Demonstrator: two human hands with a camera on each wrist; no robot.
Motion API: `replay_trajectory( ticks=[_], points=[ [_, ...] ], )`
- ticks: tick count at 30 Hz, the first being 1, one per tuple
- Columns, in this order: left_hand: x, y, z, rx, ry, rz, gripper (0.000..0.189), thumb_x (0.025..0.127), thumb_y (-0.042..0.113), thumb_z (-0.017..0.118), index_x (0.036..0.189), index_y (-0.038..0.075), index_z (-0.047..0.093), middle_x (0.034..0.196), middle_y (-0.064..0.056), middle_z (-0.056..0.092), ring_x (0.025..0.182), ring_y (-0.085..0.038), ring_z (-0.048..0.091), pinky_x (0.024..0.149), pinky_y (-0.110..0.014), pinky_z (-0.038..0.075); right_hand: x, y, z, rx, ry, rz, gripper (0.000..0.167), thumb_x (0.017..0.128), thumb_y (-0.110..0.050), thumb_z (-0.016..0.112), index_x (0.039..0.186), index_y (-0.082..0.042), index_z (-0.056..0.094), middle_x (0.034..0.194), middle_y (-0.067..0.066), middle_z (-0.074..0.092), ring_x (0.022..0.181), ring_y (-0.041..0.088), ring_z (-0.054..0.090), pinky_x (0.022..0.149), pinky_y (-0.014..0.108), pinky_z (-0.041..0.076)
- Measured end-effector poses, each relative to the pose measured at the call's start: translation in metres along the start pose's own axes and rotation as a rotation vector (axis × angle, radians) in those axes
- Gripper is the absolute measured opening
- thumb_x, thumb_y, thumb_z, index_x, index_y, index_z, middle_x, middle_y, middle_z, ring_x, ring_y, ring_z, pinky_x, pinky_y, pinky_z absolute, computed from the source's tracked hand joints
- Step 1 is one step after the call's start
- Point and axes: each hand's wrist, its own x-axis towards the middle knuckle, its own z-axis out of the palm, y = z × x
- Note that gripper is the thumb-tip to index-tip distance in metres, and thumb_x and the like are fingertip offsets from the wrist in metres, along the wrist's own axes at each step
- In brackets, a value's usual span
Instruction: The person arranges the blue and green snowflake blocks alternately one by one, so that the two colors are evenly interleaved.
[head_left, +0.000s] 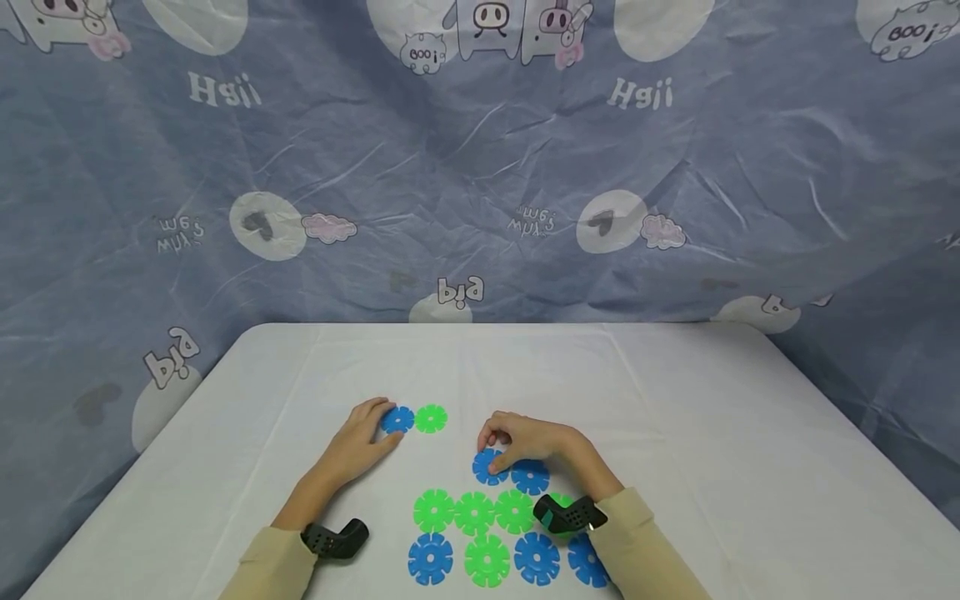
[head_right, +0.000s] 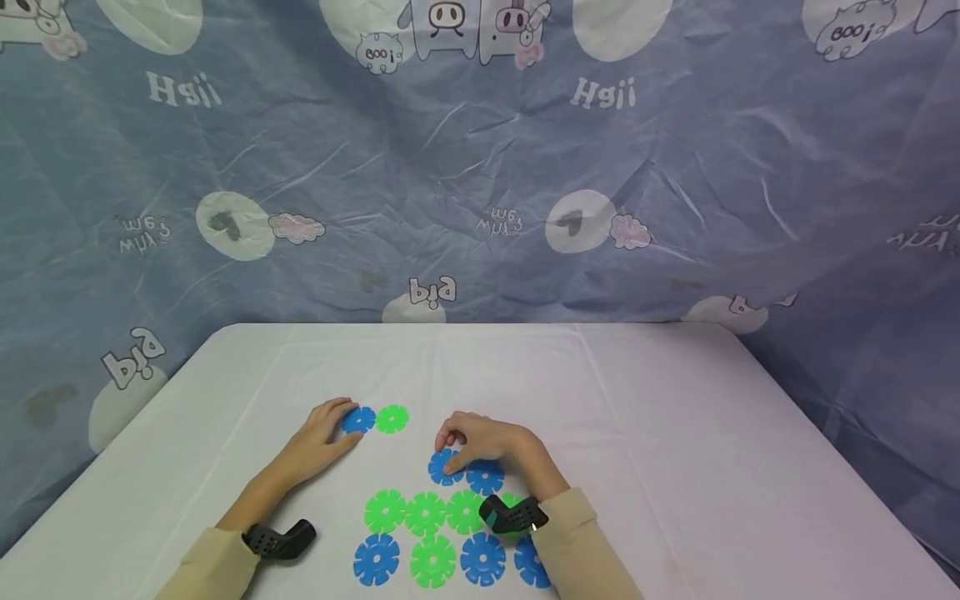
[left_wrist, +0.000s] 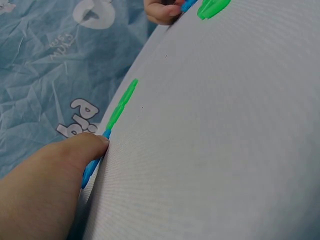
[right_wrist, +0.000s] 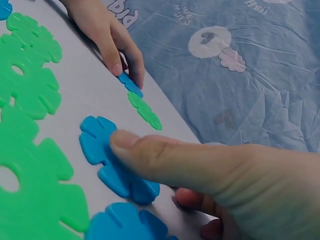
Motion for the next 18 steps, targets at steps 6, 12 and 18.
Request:
replay_trajectory(
  ticks=[6,12,18],
  points=[
    [-0.0001,0.0005,0.0004,-0.002,-0.009,-0.004,0.058,0.087,0.038,0.055,0.132,0.003,0.044,0.138,-0.017,0.038,0.131,-0.034,0.032,0.104,-0.053,0.031,-0.0019,0.0004,-0.0013,-0.082,-0.038,0.021,0.037,0.073,-0.027,0.075,0.107,-0.027,0.059,0.098,-0.008,0.045,0.094,0.010,0.039,0.083,0.028,0.035],
    [0.0007,0.0005,-0.0003,0.009,-0.020,-0.014,0.058,0.087,0.039,0.054,0.132,0.004,0.043,0.139,-0.016,0.037,0.131,-0.034,0.031,0.105,-0.052,0.031,-0.0011,-0.0004,-0.0021,-0.102,-0.047,-0.013,0.033,0.073,-0.025,0.075,0.102,-0.025,0.058,0.095,-0.007,0.045,0.091,0.010,0.039,0.079,0.025,0.035],
    [0.0004,0.0001,-0.0003,0.003,-0.019,-0.008,0.058,0.087,0.038,0.055,0.132,0.004,0.043,0.139,-0.016,0.038,0.131,-0.034,0.032,0.105,-0.053,0.031,0.0007,-0.0012,-0.0026,0.044,-0.078,-0.035,0.034,0.076,-0.015,0.072,0.104,-0.019,0.053,0.083,-0.006,0.046,0.077,0.010,0.039,0.069,0.021,0.034]
  ],
)
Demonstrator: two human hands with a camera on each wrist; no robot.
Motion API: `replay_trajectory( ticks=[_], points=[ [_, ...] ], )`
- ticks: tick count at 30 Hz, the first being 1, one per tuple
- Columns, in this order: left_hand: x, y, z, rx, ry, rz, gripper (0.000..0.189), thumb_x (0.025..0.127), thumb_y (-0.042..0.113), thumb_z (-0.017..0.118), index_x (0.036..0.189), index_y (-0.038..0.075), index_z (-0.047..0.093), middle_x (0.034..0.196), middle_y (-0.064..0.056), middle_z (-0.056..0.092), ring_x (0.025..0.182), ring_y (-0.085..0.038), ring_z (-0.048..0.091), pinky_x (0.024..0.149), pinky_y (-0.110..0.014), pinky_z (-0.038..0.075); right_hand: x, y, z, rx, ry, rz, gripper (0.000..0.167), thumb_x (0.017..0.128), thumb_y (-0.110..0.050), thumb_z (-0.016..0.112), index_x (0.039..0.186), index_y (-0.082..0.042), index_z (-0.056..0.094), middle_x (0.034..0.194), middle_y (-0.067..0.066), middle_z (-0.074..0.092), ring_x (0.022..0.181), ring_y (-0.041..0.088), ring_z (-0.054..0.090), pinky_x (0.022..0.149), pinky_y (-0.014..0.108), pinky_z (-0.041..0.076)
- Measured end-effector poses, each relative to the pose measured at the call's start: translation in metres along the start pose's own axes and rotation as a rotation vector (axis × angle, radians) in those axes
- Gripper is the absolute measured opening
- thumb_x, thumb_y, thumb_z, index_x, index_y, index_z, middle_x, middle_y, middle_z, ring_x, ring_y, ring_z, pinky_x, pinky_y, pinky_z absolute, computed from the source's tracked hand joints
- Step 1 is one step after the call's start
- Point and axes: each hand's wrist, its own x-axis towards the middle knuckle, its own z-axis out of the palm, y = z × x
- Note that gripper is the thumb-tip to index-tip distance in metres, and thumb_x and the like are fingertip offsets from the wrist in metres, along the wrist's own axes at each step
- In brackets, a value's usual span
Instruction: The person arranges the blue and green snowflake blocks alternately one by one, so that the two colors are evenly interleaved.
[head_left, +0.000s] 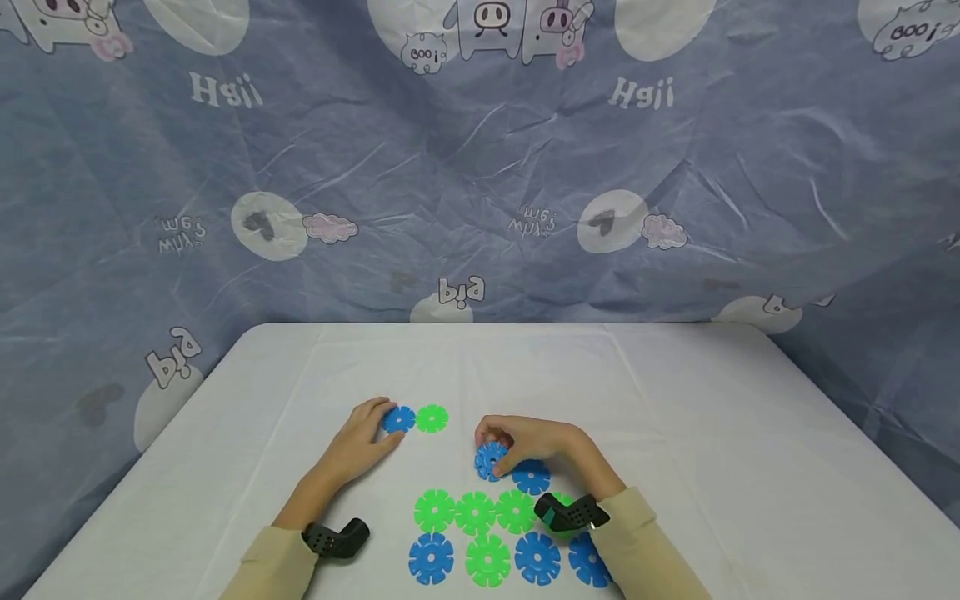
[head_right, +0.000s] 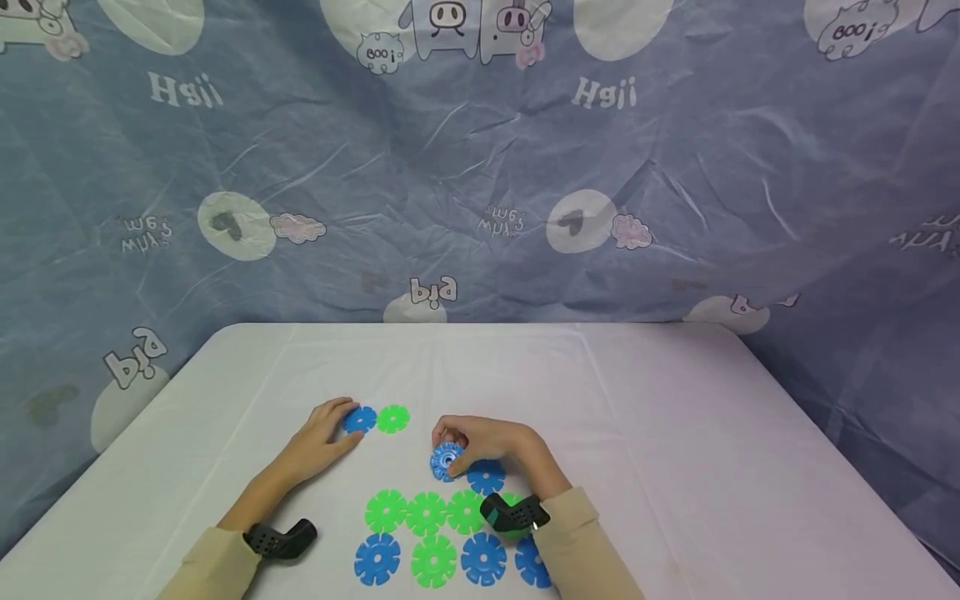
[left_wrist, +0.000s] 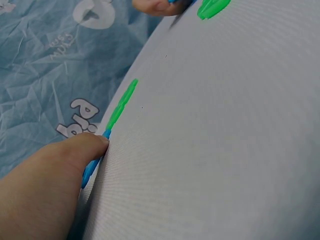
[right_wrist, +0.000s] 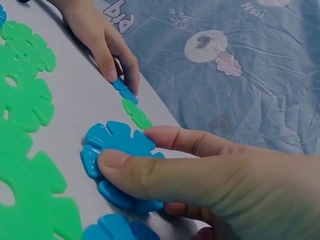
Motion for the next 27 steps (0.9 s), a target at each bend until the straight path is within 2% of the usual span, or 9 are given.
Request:
replay_trajectory(
  ticks=[6,9,14,21,25,27],
  points=[
    [0.000,0.001,0.000,-0.001,-0.004,-0.007,0.058,0.087,0.037,0.055,0.132,0.004,0.043,0.139,-0.016,0.038,0.132,-0.034,0.032,0.105,-0.053,0.031,0.001,-0.002,-0.001,0.053,-0.006,-0.003,0.031,0.081,-0.013,0.067,0.109,-0.015,0.054,0.070,-0.005,0.041,0.067,0.010,0.036,0.064,0.021,0.033],
    [0.000,0.001,0.000,0.004,-0.006,-0.008,0.057,0.087,0.038,0.054,0.132,0.004,0.043,0.139,-0.016,0.038,0.132,-0.034,0.031,0.105,-0.052,0.030,0.002,-0.003,-0.001,0.073,0.028,-0.012,0.029,0.084,-0.013,0.064,0.111,-0.015,0.053,0.067,-0.004,0.036,0.062,0.010,0.033,0.060,0.021,0.031],
    [0.000,0.001,-0.001,0.003,-0.003,-0.011,0.057,0.087,0.038,0.054,0.132,0.004,0.043,0.139,-0.016,0.038,0.131,-0.034,0.032,0.104,-0.054,0.031,0.010,-0.002,0.002,0.095,0.158,-0.053,0.031,0.086,-0.017,0.061,0.115,-0.014,0.051,0.066,-0.002,0.034,0.059,0.010,0.031,0.058,0.021,0.030],
    [-0.001,0.001,0.000,0.003,0.002,-0.017,0.057,0.087,0.038,0.054,0.132,0.005,0.044,0.139,-0.016,0.038,0.131,-0.034,0.032,0.104,-0.054,0.031,0.024,-0.001,0.012,0.205,0.390,-0.084,0.035,0.085,-0.019,0.063,0.117,-0.011,0.051,0.076,0.001,0.045,0.058,0.011,0.034,0.058,0.022,0.033],
    [0.000,0.001,0.000,0.000,0.001,-0.017,0.057,0.087,0.038,0.054,0.132,0.005,0.043,0.139,-0.016,0.038,0.132,-0.033,0.032,0.105,-0.053,0.030,0.030,0.001,0.017,0.234,0.527,-0.066,0.034,0.084,-0.017,0.064,0.115,-0.013,0.053,0.083,0.005,0.047,0.057,0.011,0.032,0.055,0.021,0.032],
    [0.000,0.001,-0.001,0.002,-0.001,-0.017,0.057,0.087,0.038,0.054,0.132,0.005,0.043,0.139,-0.015,0.038,0.132,-0.033,0.031,0.105,-0.053,0.030,0.032,0.002,0.019,0.233,0.568,-0.049,0.033,0.084,-0.016,0.064,0.115,-0.015,0.053,0.091,0.007,0.050,0.058,0.011,0.035,0.055,0.021,0.034]
  ],
)
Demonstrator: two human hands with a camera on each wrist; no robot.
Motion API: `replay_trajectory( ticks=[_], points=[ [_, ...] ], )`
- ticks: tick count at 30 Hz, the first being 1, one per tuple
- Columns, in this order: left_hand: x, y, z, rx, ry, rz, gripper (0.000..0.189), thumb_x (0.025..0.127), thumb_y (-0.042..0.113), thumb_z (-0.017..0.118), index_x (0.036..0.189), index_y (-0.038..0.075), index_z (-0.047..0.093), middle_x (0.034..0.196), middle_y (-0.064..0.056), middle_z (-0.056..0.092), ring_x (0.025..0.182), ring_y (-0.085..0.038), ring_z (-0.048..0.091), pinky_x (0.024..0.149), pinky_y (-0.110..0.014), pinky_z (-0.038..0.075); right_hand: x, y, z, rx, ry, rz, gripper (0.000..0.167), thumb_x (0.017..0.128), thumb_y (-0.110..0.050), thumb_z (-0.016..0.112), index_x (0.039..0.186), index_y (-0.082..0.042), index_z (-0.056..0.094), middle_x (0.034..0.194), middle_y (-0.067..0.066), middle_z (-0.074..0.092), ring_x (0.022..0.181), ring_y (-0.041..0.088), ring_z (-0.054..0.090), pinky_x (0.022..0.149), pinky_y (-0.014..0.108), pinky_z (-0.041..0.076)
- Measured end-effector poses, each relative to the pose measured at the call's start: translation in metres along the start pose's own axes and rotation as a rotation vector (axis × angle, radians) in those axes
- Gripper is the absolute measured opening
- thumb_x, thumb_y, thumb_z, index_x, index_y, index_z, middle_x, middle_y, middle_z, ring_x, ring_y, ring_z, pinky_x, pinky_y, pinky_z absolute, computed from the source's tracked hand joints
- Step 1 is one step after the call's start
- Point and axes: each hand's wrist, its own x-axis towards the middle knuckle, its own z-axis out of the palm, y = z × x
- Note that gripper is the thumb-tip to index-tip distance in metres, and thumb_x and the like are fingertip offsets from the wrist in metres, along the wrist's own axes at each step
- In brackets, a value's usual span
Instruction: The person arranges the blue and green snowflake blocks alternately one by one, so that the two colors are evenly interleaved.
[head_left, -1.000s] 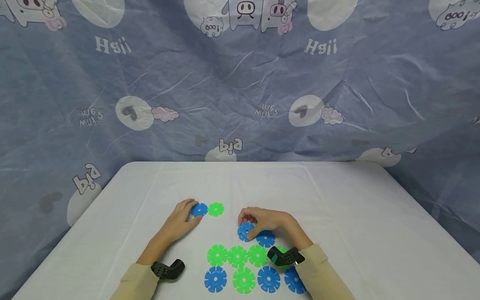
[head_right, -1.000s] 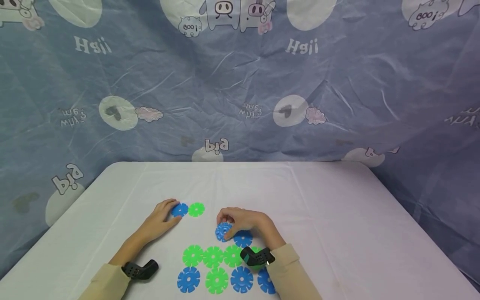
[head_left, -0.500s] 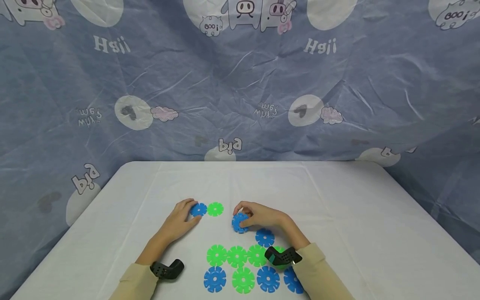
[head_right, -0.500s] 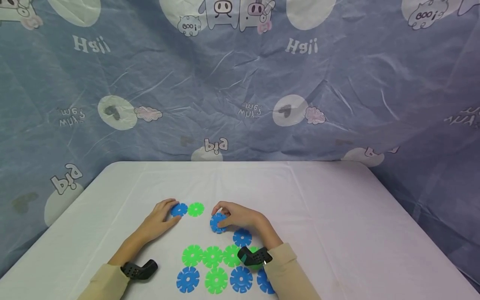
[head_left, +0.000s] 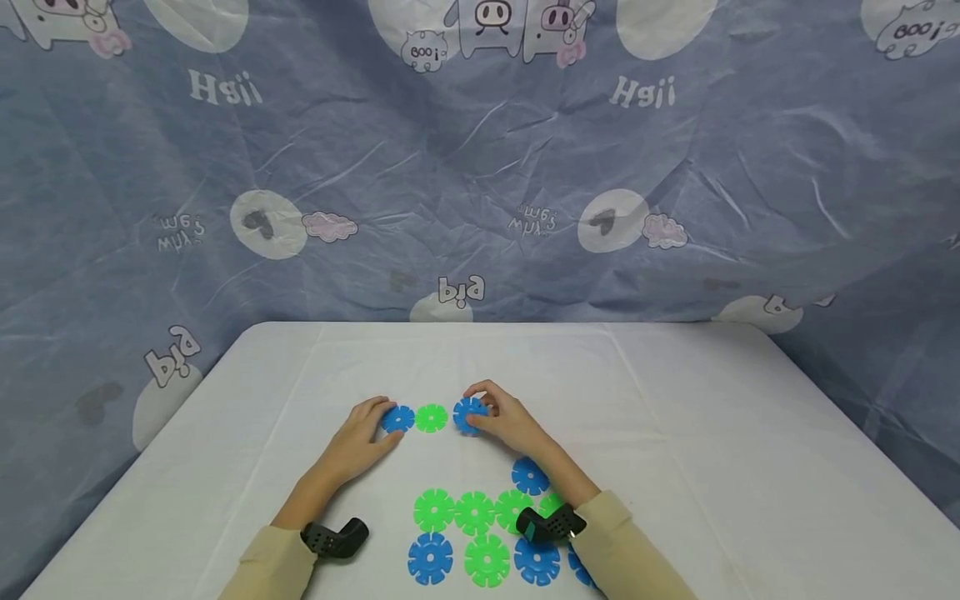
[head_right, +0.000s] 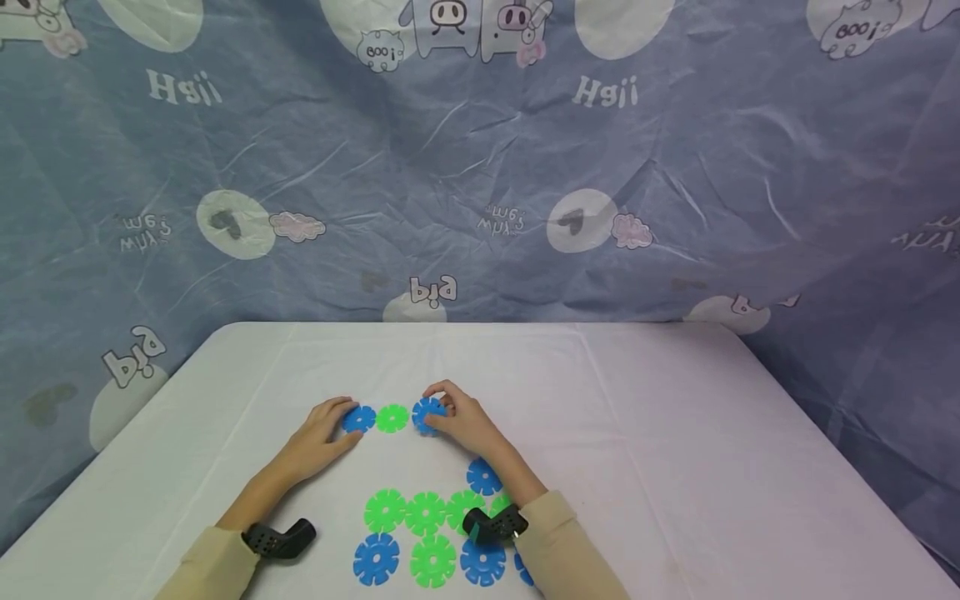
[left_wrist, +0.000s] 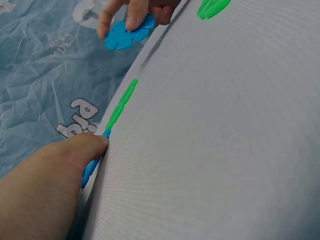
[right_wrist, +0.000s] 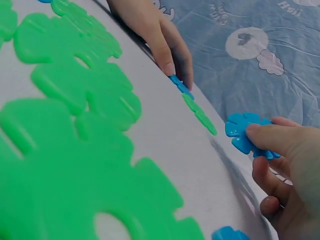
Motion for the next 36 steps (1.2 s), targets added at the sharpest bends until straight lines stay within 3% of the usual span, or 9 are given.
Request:
replay_trajectory(
  ticks=[5,12,18,24,30,36],
  points=[
    [0.000,0.002,-0.001,-0.002,-0.001,0.007,0.057,0.087,0.037,0.055,0.132,0.004,0.043,0.139,-0.016,0.038,0.131,-0.034,0.032,0.105,-0.053,0.030,0.001,0.004,0.003,-0.065,0.044,-0.005,0.040,0.083,-0.009,0.063,0.119,-0.019,0.050,0.109,0.012,0.054,0.066,0.011,0.044,0.061,0.023,0.040],
    [0.001,0.001,-0.002,-0.003,0.004,0.010,0.057,0.087,0.036,0.055,0.132,0.004,0.043,0.139,-0.016,0.038,0.131,-0.033,0.032,0.105,-0.052,0.031,0.003,0.010,0.002,-0.181,0.043,-0.059,0.046,0.081,-0.006,0.064,0.124,-0.014,0.049,0.104,0.008,0.054,0.071,0.012,0.044,0.062,0.022,0.039],
    [0.001,-0.001,-0.001,-0.010,0.012,0.017,0.058,0.086,0.037,0.056,0.132,0.004,0.043,0.138,-0.016,0.039,0.131,-0.034,0.032,0.105,-0.053,0.031,0.001,0.011,0.001,-0.291,0.037,-0.068,0.045,0.083,-0.017,0.064,0.127,-0.012,0.052,0.094,0.004,0.048,0.079,0.013,0.039,0.069,0.025,0.033],
    [0.001,-0.001,0.001,-0.005,0.016,0.025,0.058,0.086,0.037,0.056,0.132,0.004,0.044,0.138,-0.016,0.039,0.131,-0.034,0.033,0.104,-0.053,0.031,-0.002,0.011,0.004,-0.414,0.031,-0.043,0.046,0.087,-0.028,0.060,0.130,-0.013,0.051,0.110,0.007,0.050,0.092,0.015,0.043,0.079,0.031,0.038],
    [0.002,-0.001,0.001,0.000,0.013,0.019,0.058,0.086,0.037,0.056,0.131,0.003,0.044,0.138,-0.016,0.039,0.131,-0.034,0.033,0.104,-0.053,0.030,-0.003,0.011,0.005,-0.400,0.042,-0.037,0.042,0.088,-0.027,0.057,0.128,-0.014,0.052,0.116,0.008,0.048,0.101,0.019,0.044,0.088,0.039,0.040],
    [0.001,-0.002,0.001,0.004,-0.004,0.009,0.059,0.086,0.039,0.055,0.132,0.005,0.043,0.139,-0.015,0.039,0.132,-0.034,0.031,0.105,-0.053,0.030,-0.004,0.011,0.005,-0.353,0.034,-0.037,0.020,0.086,-0.019,0.058,0.106,-0.019,0.062,0.115,0.005,0.049,0.101,0.020,0.044,0.087,0.039,0.038]
  ],
)
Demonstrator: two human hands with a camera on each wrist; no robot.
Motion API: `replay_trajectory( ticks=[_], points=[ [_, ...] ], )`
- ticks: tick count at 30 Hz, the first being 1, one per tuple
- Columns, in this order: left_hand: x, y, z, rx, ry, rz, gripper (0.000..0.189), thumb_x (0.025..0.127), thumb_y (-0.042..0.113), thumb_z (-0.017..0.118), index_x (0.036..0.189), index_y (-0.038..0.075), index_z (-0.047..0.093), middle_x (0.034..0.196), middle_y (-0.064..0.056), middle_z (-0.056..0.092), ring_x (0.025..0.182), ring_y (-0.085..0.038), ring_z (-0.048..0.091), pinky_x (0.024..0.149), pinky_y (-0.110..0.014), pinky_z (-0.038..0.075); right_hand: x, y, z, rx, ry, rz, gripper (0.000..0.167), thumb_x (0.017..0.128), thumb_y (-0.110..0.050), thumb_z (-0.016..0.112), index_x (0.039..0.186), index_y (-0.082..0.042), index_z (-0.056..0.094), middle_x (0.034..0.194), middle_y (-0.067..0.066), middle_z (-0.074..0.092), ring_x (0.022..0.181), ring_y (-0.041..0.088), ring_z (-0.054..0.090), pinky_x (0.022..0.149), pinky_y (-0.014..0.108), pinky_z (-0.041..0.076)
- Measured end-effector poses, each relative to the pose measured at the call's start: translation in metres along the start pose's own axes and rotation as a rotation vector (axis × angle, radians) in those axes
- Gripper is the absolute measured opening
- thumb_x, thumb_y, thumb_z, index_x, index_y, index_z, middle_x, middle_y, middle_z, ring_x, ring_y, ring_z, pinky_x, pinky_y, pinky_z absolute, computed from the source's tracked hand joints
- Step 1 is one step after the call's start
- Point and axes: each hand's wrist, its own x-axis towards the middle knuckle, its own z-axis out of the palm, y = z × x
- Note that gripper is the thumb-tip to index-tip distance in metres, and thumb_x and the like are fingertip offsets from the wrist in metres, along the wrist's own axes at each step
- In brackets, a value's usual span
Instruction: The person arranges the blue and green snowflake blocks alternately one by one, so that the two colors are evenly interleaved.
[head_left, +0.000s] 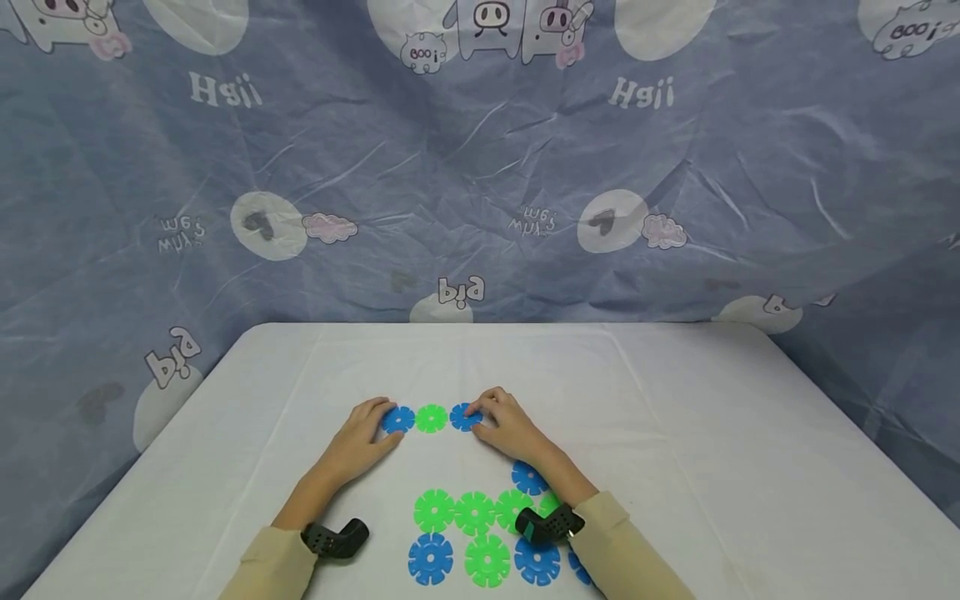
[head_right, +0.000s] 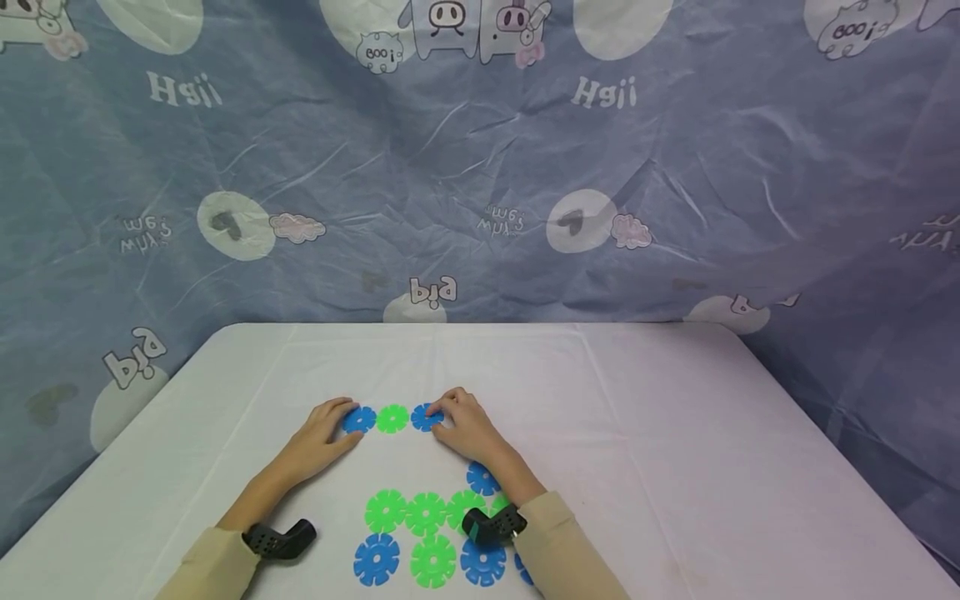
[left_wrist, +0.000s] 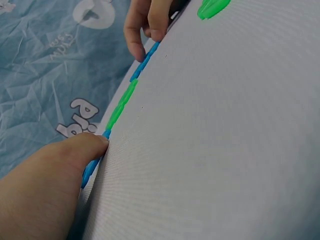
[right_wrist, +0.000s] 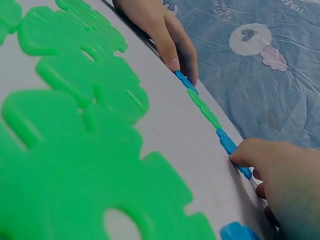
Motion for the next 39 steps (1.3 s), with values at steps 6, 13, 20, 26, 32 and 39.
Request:
replay_trajectory(
  ticks=[6,13,20,26,32,39],
  points=[
    [0.000,0.000,0.000,0.003,-0.003,-0.006,0.058,0.087,0.039,0.054,0.132,0.004,0.043,0.139,-0.016,0.038,0.132,-0.034,0.031,0.105,-0.053,0.029,-0.001,0.001,0.000,-0.010,0.002,-0.026,0.020,0.086,-0.017,0.058,0.106,-0.019,0.064,0.117,0.006,0.050,0.103,0.021,0.045,0.087,0.039,0.039],
    [-0.001,0.001,-0.001,-0.009,-0.001,-0.005,0.058,0.086,0.038,0.055,0.132,0.004,0.043,0.139,-0.016,0.038,0.132,-0.034,0.031,0.105,-0.053,0.029,-0.001,0.001,0.000,-0.011,0.001,-0.034,0.021,0.087,-0.017,0.058,0.108,-0.019,0.064,0.119,0.006,0.050,0.105,0.021,0.046,0.087,0.039,0.039],
    [-0.001,0.001,0.000,0.004,0.016,0.009,0.058,0.086,0.037,0.056,0.132,0.003,0.044,0.138,-0.017,0.039,0.130,-0.035,0.033,0.104,-0.054,0.031,-0.002,0.000,-0.001,-0.015,0.001,-0.056,0.023,0.087,-0.018,0.058,0.110,-0.019,0.065,0.119,0.007,0.051,0.105,0.023,0.047,0.087,0.040,0.040],
    [-0.001,0.001,0.000,-0.002,0.011,-0.004,0.058,0.086,0.038,0.055,0.132,0.004,0.044,0.138,-0.016,0.039,0.131,-0.034,0.032,0.105,-0.053,0.030,-0.002,0.000,0.000,0.028,0.001,-0.042,0.022,0.088,-0.017,0.058,0.109,-0.019,0.065,0.119,0.006,0.050,0.099,0.018,0.047,0.085,0.037,0.040],
    [-0.001,-0.001,0.002,0.011,0.003,0.001,0.058,0.087,0.039,0.055,0.132,0.004,0.044,0.138,-0.016,0.039,0.131,-0.034,0.032,0.105,-0.052,0.030,-0.003,-0.003,0.000,0.124,-0.021,-0.058,0.022,0.088,-0.018,0.057,0.109,-0.019,0.064,0.113,0.001,0.052,0.090,0.013,0.043,0.079,0.030,0.038],
    [0.000,0.000,0.002,0.005,0.017,0.001,0.058,0.086,0.038,0.056,0.131,0.004,0.044,0.138,-0.016,0.040,0.131,-0.034,0.033,0.104,-0.052,0.031,-0.009,-0.022,0.006,0.108,-0.100,-0.201,0.020,0.086,-0.022,0.061,0.105,-0.023,0.066,0.098,-0.007,0.059,0.081,0.008,0.047,0.072,0.022,0.039]
  ],
)
